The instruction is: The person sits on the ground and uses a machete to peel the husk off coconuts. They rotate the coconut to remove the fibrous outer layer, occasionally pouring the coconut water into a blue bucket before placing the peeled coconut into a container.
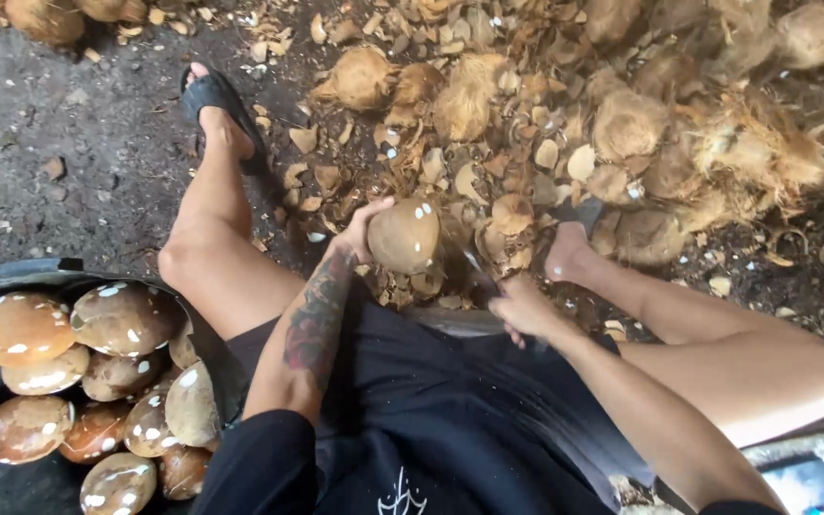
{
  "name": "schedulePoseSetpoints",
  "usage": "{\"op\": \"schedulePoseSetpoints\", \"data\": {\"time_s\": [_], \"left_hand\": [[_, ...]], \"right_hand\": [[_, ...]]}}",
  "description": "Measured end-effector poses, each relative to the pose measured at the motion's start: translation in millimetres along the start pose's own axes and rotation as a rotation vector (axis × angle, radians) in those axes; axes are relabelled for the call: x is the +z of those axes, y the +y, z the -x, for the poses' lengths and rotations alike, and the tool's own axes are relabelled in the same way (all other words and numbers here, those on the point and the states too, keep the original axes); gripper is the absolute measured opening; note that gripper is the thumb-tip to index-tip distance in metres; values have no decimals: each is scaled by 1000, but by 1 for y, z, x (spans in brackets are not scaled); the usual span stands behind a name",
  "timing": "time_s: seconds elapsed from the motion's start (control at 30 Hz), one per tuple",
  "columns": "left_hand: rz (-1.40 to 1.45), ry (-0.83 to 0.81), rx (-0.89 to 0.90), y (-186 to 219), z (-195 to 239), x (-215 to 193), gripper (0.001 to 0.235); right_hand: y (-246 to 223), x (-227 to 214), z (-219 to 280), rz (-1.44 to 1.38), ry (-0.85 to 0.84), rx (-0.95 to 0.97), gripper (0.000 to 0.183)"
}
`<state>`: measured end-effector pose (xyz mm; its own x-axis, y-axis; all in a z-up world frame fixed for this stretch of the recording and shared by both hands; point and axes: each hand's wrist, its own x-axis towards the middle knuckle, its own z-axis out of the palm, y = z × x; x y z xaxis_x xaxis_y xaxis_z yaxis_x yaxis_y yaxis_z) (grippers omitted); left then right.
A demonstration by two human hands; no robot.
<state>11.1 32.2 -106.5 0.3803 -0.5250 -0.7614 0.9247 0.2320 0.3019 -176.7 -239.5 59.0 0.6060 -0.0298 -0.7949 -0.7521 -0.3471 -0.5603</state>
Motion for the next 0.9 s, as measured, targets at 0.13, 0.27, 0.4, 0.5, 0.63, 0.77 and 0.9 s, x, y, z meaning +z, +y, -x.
{"op": "schedulePoseSetpoints", "data": {"time_s": [0.13,0.27,0.4,0.5,0.63,0.77,0.9], "left_hand": [[197,-101,35,2,10,-4,68],[125,43,140,2,51,37,85],[-5,150,154,-5,45,41,90],[-77,154,147,2,34,41,95],[-177,64,346,9,69,87,93],[-111,24,417,-9,50,73,87],[13,18,444,2,43,64,87]], "right_hand": [[-5,-5,-1,-230,74,93,7],[-74,-13,70,-360,113,-571,12],[-101,-10,101,-411,194,-1341,8],[-55,8,57,-228,148,-878,12],[-24,17,8,48,28,-200,21],[-26,29,25,-124,39,-29,6],[-44,44,26,-477,3,-72,5]]}}
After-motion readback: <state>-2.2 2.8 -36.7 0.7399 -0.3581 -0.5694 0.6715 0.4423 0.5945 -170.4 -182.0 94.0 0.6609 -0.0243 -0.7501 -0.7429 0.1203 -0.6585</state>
